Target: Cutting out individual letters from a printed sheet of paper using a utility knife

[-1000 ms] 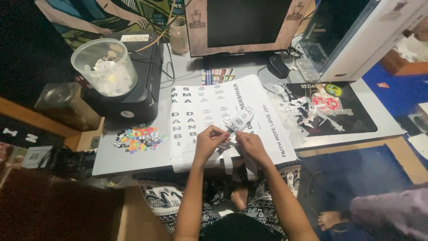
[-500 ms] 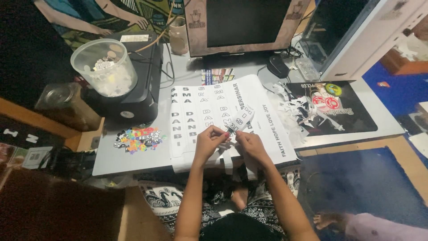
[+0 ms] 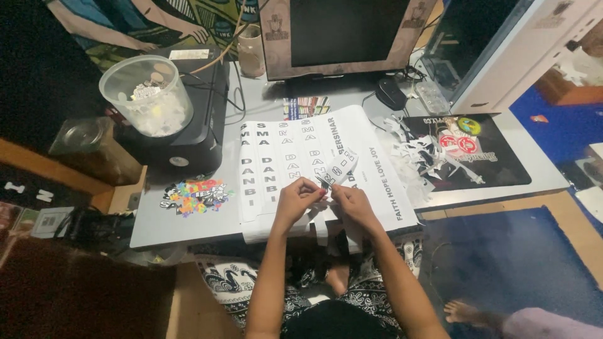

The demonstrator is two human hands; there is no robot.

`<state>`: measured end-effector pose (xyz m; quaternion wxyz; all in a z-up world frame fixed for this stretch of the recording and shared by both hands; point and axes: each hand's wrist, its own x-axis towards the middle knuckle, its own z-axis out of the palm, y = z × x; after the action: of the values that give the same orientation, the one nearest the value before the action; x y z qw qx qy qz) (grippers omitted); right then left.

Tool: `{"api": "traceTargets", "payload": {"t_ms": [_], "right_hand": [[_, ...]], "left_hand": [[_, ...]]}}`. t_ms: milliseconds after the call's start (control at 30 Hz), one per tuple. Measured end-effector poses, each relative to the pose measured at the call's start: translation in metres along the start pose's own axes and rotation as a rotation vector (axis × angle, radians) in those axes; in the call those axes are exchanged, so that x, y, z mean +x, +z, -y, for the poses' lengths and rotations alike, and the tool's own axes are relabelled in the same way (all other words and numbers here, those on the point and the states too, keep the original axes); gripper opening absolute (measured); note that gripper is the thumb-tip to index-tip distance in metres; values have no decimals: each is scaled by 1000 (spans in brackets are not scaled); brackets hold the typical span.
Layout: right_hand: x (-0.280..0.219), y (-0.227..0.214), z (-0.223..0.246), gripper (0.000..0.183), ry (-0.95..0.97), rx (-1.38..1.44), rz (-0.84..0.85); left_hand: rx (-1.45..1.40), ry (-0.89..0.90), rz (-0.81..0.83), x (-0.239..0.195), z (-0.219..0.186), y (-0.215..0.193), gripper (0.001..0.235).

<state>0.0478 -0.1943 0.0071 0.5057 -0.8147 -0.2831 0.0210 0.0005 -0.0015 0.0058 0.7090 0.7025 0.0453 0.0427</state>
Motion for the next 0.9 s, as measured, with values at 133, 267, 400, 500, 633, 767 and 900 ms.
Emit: {"api": "traceTargets", "payload": {"t_ms": [133,267,400,500,633,767,900], "right_hand": [[-1,-3,9,48,-12,-10,4],[1,-2,7,48,-6,-5,-14],[-2,-1,6,47,35,23,-22],[0,2,0,43,45,45,-63],[4,2,-9,56,85,62,-74],[0,2,10,57,200,111,-105],[3,1,5,54,219,116,-108]], "left_hand": [[10,6,2,-1,-2,0,28],[26,8,10,1,3,-1,28],[20,15,6,1,6,-2,28],[-11,42,-26,1,4,0,31],[-52,86,-58,1,1,3,36],[-4,257,-211,-6,-6,4,20],[55,336,-335,-27,-38,-16,13]]}}
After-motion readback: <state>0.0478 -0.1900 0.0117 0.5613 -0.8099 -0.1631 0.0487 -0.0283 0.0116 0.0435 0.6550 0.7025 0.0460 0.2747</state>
